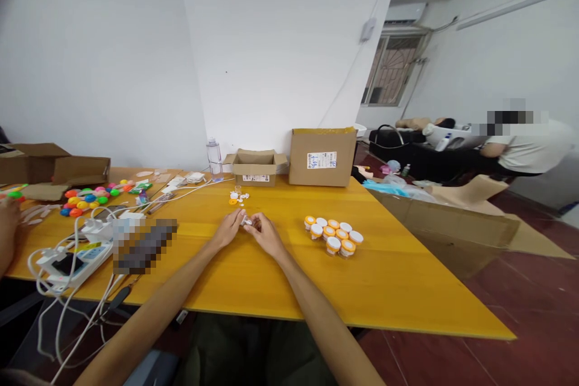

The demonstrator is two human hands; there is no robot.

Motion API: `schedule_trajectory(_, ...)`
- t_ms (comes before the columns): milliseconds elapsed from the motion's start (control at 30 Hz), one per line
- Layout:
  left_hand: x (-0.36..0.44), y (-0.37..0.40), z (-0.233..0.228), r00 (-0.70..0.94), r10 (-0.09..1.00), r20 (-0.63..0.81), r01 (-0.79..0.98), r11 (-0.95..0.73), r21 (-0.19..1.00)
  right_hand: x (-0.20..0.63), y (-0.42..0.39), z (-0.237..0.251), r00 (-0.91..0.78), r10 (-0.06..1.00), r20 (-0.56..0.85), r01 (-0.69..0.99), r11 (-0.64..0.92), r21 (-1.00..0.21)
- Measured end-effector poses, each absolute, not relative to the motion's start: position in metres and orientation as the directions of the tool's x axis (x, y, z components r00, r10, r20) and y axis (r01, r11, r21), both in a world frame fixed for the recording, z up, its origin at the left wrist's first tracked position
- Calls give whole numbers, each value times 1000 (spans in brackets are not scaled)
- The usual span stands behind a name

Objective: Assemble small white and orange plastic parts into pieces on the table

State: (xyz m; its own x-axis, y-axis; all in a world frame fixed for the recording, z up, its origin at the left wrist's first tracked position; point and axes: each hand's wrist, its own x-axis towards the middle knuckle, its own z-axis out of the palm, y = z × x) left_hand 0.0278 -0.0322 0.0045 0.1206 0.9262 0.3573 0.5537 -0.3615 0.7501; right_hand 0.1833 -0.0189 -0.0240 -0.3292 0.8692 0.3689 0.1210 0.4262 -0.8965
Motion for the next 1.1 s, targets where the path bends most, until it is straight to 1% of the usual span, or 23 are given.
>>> schedule_trajectory(167, 28, -33, 6, 135, 924, 357, 562, -368, 740, 185, -14, -29, -285, 867, 409, 172, 466, -868)
schedule_trajectory(333, 28, -32, 5, 144, 920, 364, 567, -378, 732, 185, -14, -29, -296, 861, 412, 205, 479, -853)
schedule_trajectory(567, 25, -31, 4, 137, 916, 378, 551, -388, 739, 183, -19, -25, -336, 858, 389, 137, 454, -881)
schedule_trajectory(700, 25, -31, 3, 139, 908, 394, 541, -403, 738, 183, -19, -25, -345, 857, 382, 146, 451, -880)
schedule_trajectory(833, 26, -31, 4, 139, 913, 385, 543, -395, 741, 183, -19, -25, -324, 855, 406, 130, 465, -875)
schedule_trajectory(967, 27, -32, 6, 130, 912, 388, 541, -393, 743, 184, -19, -24, -300, 864, 406, 149, 462, -874)
schedule_trajectory(1100, 27, -32, 6, 137, 915, 380, 540, -390, 746, 185, -19, -23, -338, 865, 372, 145, 438, -887)
